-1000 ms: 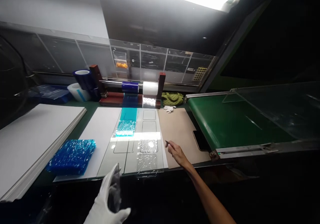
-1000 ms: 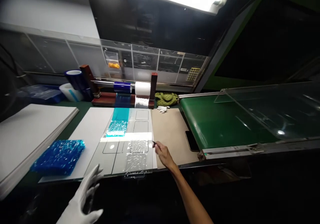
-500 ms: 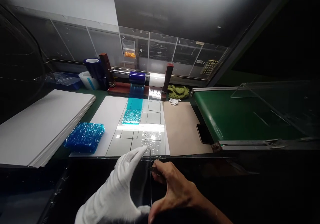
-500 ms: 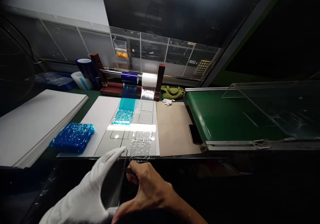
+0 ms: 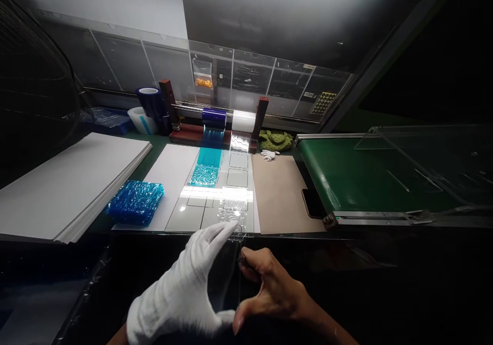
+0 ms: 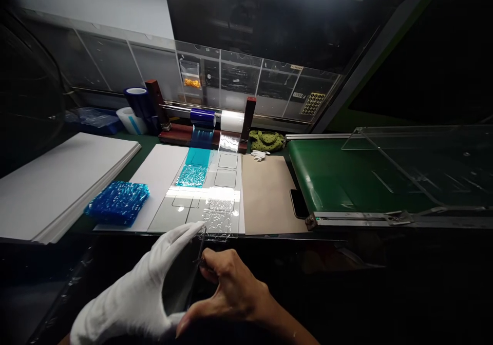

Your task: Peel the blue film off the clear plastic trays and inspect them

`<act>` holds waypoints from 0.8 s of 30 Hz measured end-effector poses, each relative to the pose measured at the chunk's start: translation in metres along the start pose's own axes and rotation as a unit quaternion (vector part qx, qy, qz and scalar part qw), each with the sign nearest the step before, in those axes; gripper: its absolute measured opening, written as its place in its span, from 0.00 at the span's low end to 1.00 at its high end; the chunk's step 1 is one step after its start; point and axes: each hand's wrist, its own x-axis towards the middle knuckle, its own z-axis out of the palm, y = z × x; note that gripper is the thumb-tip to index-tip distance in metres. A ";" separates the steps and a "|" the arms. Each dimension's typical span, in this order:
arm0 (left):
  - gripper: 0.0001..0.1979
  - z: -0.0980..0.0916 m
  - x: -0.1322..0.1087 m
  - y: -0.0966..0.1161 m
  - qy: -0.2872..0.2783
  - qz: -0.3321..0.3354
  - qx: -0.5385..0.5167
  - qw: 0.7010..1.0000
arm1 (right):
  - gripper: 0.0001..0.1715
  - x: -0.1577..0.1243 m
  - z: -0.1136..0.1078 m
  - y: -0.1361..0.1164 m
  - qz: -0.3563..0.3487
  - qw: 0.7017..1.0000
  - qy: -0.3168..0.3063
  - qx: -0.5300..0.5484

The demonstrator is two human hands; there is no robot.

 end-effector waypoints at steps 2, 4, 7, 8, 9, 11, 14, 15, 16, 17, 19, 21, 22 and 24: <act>0.58 -0.002 0.002 0.003 -0.012 0.002 0.000 1.000 | 0.37 -0.003 0.001 0.000 0.001 1.000 0.004 0.009; 0.58 -0.003 0.004 0.006 -0.023 -0.003 0.005 1.000 | 0.36 -0.007 0.001 0.000 -0.004 1.000 0.001 0.020; 0.58 -0.004 0.006 0.011 -0.029 0.002 0.011 1.000 | 0.34 -0.012 0.001 0.002 -0.002 1.000 -0.002 0.027; 0.58 -0.004 0.007 0.012 -0.029 0.006 0.012 0.999 | 0.34 -0.013 0.001 0.003 0.001 1.000 -0.001 0.027; 0.57 -0.004 0.008 0.013 -0.029 0.010 0.012 0.999 | 0.34 -0.015 0.001 0.004 0.003 1.000 0.000 0.026; 0.57 -0.003 0.009 0.016 -0.033 0.013 0.012 0.999 | 0.33 -0.018 0.001 0.006 0.006 1.000 -0.001 0.025; 0.58 -0.002 0.010 0.019 -0.041 0.008 0.013 0.999 | 0.33 -0.021 0.001 0.007 0.010 1.000 -0.009 0.025; 0.58 -0.002 0.011 0.020 -0.044 0.005 0.014 0.999 | 0.33 -0.022 0.000 0.007 0.013 1.000 -0.010 0.024; 0.58 -0.002 0.011 0.021 -0.045 0.002 0.016 0.999 | 0.33 -0.023 0.000 0.008 0.018 1.000 -0.011 0.023; 0.58 -0.002 0.012 0.021 -0.046 0.002 0.017 0.999 | 0.32 -0.024 -0.001 0.008 0.022 0.999 -0.011 0.022; 0.57 -0.002 0.014 0.023 -0.046 0.004 0.020 0.999 | 0.32 -0.026 0.000 0.010 0.027 0.999 -0.012 0.021; 0.57 -0.001 0.014 0.024 -0.047 0.005 0.024 0.999 | 0.32 -0.028 0.001 0.012 0.028 0.999 -0.009 0.019; 0.57 0.000 0.014 0.023 -0.046 0.004 0.029 0.999 | 0.32 -0.029 0.002 0.012 0.026 0.999 -0.004 0.017; 0.57 0.005 0.014 0.021 -0.027 -0.001 0.044 0.999 | 0.32 -0.030 0.003 0.014 0.018 1.000 0.017 0.010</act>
